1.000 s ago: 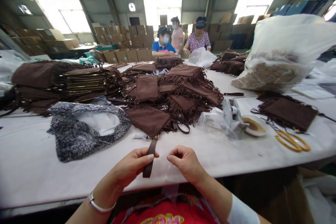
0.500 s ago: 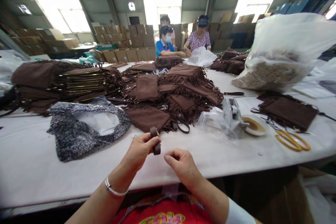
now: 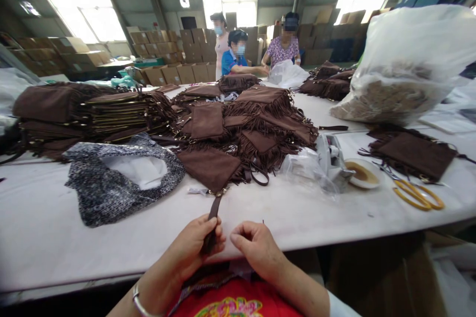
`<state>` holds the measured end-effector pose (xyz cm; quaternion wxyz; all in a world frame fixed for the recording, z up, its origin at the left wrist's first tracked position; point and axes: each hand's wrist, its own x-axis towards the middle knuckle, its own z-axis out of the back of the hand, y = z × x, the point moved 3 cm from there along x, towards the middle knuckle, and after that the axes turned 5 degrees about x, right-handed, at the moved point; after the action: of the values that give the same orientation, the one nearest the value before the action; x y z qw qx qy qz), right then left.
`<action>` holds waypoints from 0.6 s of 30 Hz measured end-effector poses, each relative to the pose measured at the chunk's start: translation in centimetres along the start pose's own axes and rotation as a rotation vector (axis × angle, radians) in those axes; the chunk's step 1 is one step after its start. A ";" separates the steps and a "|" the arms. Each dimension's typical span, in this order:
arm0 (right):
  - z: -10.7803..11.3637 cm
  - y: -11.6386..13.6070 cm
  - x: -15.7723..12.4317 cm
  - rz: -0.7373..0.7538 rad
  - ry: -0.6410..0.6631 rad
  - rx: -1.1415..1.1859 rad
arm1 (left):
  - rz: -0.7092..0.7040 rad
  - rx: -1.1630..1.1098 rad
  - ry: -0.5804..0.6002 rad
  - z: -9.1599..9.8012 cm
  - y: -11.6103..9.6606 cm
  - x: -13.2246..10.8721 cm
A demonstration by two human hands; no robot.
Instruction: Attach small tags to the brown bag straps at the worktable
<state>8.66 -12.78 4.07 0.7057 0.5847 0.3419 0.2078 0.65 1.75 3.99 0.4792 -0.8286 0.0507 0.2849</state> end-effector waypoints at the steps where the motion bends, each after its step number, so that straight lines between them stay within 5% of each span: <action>1: 0.1 -0.1 -0.2 -0.004 0.001 -0.014 | 0.019 0.045 0.035 0.3 0.4 -0.5; 9: 0.8 0.5 -0.7 0.046 -0.025 -0.051 | 0.041 0.370 0.231 2.6 -1.3 -2.4; 18: 1.2 1.3 -0.2 0.083 -0.102 -0.019 | -0.350 0.409 -0.038 -0.6 -5.6 -0.6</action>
<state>9.53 -13.38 5.48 0.7187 0.6013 0.2790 0.2099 2.42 4.14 8.83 0.6794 -0.7054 -0.0459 0.1970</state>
